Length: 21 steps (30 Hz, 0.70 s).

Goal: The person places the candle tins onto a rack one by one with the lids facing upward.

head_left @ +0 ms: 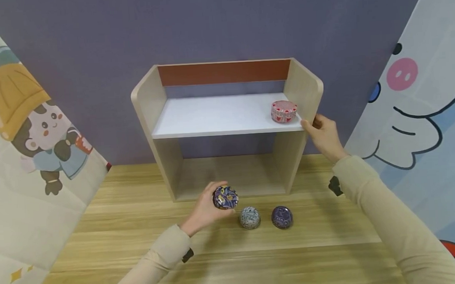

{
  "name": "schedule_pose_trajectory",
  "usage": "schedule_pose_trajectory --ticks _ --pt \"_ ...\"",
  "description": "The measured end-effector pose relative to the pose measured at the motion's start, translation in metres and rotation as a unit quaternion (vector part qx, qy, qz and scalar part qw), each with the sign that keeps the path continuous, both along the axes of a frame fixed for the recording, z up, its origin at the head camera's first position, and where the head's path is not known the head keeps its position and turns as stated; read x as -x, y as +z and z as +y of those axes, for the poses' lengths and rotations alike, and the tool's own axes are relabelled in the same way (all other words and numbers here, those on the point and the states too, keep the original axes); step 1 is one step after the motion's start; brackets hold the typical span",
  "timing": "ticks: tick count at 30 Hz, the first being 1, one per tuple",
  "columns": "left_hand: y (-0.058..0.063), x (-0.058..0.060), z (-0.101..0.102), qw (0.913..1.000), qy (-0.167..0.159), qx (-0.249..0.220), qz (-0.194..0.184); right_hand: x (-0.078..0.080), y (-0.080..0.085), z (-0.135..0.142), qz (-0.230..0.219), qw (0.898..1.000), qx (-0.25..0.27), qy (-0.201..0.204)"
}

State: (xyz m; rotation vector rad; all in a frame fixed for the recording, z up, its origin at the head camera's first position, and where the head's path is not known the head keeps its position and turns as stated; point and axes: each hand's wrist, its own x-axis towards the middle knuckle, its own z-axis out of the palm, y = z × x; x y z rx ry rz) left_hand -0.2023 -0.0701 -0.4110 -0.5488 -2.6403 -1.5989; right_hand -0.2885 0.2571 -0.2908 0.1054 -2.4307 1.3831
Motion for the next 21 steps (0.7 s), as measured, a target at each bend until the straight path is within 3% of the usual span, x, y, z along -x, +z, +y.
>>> schedule_pose_trajectory --ticks 8,21 --pt "0.009 0.001 0.001 0.9989 0.018 -0.040 -0.016 0.001 -0.001 0.000 -0.002 1.000 0.000 0.001" --pt "0.035 0.004 0.000 0.9991 0.015 -0.034 -0.021 0.000 0.000 0.000 0.010 1.000 -0.013 -0.004"
